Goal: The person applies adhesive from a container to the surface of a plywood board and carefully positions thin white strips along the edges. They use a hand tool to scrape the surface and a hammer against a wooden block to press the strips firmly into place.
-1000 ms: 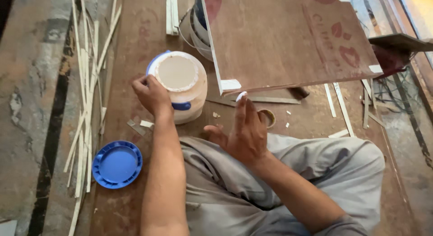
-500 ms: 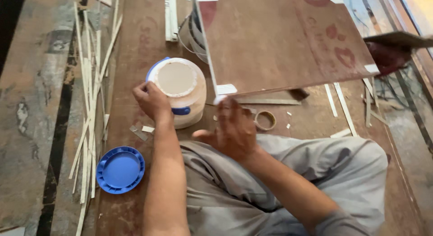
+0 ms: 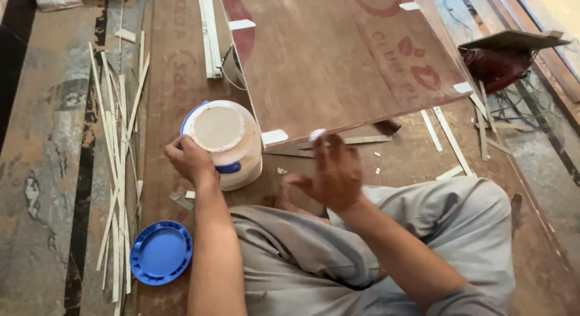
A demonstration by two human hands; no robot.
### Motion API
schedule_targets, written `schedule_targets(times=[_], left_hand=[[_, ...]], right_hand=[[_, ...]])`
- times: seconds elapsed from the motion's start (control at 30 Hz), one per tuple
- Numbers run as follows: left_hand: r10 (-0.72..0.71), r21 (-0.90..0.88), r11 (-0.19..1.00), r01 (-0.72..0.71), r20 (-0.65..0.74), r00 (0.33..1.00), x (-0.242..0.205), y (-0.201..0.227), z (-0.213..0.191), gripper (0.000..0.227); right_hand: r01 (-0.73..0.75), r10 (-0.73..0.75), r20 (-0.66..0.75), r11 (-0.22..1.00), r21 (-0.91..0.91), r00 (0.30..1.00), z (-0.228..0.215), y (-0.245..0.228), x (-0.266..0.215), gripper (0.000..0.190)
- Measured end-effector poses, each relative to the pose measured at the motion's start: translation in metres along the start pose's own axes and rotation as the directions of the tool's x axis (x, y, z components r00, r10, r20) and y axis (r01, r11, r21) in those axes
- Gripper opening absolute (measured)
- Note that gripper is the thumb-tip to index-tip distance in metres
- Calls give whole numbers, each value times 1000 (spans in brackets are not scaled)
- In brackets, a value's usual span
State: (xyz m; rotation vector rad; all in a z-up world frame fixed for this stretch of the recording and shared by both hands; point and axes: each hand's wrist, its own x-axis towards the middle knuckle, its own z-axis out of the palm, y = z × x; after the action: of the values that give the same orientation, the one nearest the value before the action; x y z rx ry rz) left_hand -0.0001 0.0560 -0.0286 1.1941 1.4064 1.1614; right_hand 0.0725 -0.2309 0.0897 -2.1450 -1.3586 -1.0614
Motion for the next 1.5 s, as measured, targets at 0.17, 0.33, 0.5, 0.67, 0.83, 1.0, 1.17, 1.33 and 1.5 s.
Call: schedule_targets(times=[0.17, 0.33, 0.5, 0.67, 0.83, 1.0, 1.17, 1.33, 1.5], left_hand=[[29, 38, 999, -28, -9, 1000, -2, -7, -2, 29], [-6, -42, 999, 7, 3, 1000, -2, 0, -1, 29], [-9, -109, 994, 12, 29, 1000, -2, 1, -1, 27], [15, -80, 997, -13, 22, 1000, -2, -7, -1, 25], [17, -62, 998, -17, 9, 1000, 1, -3, -1, 26], [-15, -96, 995, 17, 28, 1000, -1, -3, 0, 26], [28, -87, 996, -26, 13, 1000, -1, -6, -2, 25], [-7, -111, 994, 9, 21, 1000, -3, 1, -2, 25], [-15, -97, 995, 18, 34, 999, -4, -1, -4, 26]], right_hand=[[-12, 19, 124, 998, -58, 992, -16, 7, -11, 101], [2, -2, 66, 1000, 7, 998, -10, 7, -13, 98], [-101, 101, 1, 994, -43, 995, -12, 36, -22, 102], [-174, 170, 44, 978, 112, 984, -11, 48, -31, 108], [-40, 35, 32, 985, 171, 999, 3, 34, -24, 102], [-118, 110, 44, 938, 326, 993, 0, 39, -31, 108], [-188, 180, 57, 905, 382, 982, 6, 48, -37, 109], [6, -7, 5, 984, 176, 1000, 14, 46, -46, 104], [-354, 324, 143, 856, 378, 935, 16, 68, -51, 117]])
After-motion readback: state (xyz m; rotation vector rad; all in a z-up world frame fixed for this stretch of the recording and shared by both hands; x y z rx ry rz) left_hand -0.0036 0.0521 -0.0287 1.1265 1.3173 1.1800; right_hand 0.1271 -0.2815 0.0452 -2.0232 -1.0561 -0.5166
